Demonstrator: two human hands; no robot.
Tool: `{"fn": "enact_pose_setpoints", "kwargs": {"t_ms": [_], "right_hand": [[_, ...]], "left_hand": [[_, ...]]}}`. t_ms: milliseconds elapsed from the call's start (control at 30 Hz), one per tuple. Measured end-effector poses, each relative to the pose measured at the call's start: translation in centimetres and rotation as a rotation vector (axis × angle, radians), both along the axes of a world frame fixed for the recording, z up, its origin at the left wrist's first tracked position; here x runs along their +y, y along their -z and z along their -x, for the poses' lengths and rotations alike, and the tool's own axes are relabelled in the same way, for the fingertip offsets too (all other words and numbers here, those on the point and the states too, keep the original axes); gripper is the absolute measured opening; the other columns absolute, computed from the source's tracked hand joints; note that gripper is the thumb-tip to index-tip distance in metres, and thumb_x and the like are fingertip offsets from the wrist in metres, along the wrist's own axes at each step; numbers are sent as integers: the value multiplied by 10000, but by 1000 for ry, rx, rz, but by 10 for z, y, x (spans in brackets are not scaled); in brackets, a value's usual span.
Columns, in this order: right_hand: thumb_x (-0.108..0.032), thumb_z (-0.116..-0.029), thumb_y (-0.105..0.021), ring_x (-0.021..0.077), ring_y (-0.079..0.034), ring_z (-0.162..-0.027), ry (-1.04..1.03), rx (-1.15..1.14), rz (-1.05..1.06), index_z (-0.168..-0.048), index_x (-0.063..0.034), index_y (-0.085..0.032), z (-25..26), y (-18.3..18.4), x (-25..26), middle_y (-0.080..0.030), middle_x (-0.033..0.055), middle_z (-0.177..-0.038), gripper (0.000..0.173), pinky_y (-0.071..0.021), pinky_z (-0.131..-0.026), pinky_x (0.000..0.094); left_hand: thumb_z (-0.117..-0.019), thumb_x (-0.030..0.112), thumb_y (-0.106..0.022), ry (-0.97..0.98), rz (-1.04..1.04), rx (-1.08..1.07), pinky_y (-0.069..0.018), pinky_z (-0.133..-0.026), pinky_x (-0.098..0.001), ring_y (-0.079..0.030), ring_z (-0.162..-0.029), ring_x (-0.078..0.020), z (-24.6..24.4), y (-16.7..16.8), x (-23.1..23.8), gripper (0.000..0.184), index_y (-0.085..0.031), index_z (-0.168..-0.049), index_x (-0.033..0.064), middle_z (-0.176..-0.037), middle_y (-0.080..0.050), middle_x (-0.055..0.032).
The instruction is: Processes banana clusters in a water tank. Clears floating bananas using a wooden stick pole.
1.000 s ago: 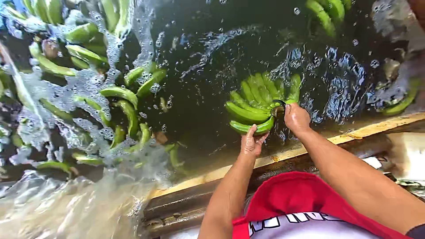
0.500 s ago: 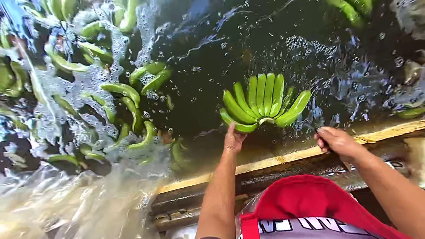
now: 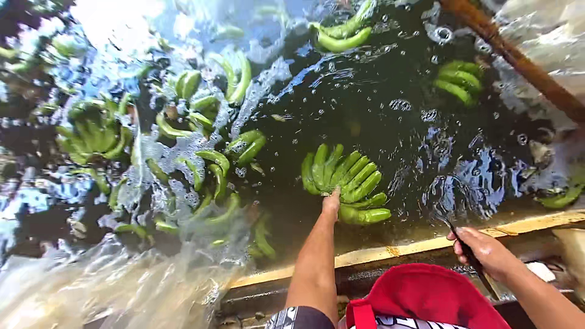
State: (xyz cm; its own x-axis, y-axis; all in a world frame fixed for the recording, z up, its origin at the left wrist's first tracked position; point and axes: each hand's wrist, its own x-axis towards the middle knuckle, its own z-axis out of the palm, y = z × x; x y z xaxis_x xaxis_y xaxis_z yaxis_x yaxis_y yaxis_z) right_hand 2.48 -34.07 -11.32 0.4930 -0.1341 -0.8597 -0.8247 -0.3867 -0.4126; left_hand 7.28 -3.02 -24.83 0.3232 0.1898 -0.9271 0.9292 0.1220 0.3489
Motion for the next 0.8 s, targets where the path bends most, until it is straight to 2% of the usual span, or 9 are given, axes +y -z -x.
{"fn": "enact_pose_setpoints", "kwargs": {"t_ms": [100,233,333,433,533,567,633,733,800], "right_hand": [[-234,-1143,-294,46,-520,-494,97,33,-27,-1147,10,-565,14,2,-9,-507,-36,-638,364,-481,-494,200],[-260,-1147,-290,44,-507,-466,171,4,-108,-1098,-19,-577,23,2,-19,-504,-42,-608,378,-466,-466,190],[-266,-1147,-291,50,-497,-434,197,-39,-200,-1044,-39,-569,29,10,-28,-499,-41,-573,374,-451,-431,191],[-273,-1149,-268,33,-487,-432,194,-76,-304,-997,-63,-558,36,16,-36,-485,-62,-567,389,-447,-430,175],[-311,-1149,-232,14,-490,-432,211,-73,-413,-928,-120,-551,37,15,-42,-495,-86,-556,433,-459,-442,168],[-325,-1148,-236,17,-498,-436,211,-60,-442,-918,-129,-560,36,17,-45,-508,-85,-559,443,-466,-447,173],[-335,-1145,-243,24,-520,-452,180,-41,-485,-908,-139,-572,36,21,-53,-533,-85,-568,450,-481,-462,182],[-349,-1145,-234,19,-512,-450,101,-10,-492,-899,-152,-559,35,20,-58,-521,-92,-566,453,-470,-454,177],[-356,-1144,-222,19,-495,-440,59,23,-497,-886,-160,-550,32,25,-60,-510,-93,-555,461,-455,-440,178]], "left_hand": [[-1089,419,-483,-20,-44,-31,-442,-1094,-550,-539,-1323,-387,11,-35,14,600,-475,-1439,-69,-1421,-536,-300],[-1080,420,-499,-165,-109,-118,-458,-1067,-561,-568,-1287,-366,85,-98,32,585,-484,-1450,-33,-1394,-569,-271],[-1095,373,-470,-437,-149,-210,-505,-1002,-526,-630,-1177,-321,166,-154,33,490,-546,-1388,-12,-1300,-633,-231],[-1120,328,-390,-739,-226,-330,-535,-953,-477,-652,-1107,-271,258,-205,18,446,-524,-1387,-3,-1242,-651,-196],[-1120,347,-361,-1089,-390,-423,-580,-826,-439,-679,-973,-216,351,-231,-14,426,-522,-1341,21,-1114,-676,-142],[-1117,356,-366,-1204,-468,-434,-582,-811,-439,-675,-965,-209,381,-237,-30,426,-511,-1352,31,-1118,-670,-134],[-1115,370,-368,-1418,-597,-446,-564,-849,-472,-652,-1030,-225,438,-244,-62,450,-465,-1418,53,-1205,-639,-144],[-1109,413,-332,-1702,-710,-429,-554,-849,-486,-633,-1061,-218,510,-250,-123,454,-434,-1428,107,-1229,-608,-120],[-1098,446,-343,-1910,-758,-366,-521,-866,-526,-586,-1114,-268,551,-250,-168,491,-402,-1465,125,-1315,-552,-154]]}}
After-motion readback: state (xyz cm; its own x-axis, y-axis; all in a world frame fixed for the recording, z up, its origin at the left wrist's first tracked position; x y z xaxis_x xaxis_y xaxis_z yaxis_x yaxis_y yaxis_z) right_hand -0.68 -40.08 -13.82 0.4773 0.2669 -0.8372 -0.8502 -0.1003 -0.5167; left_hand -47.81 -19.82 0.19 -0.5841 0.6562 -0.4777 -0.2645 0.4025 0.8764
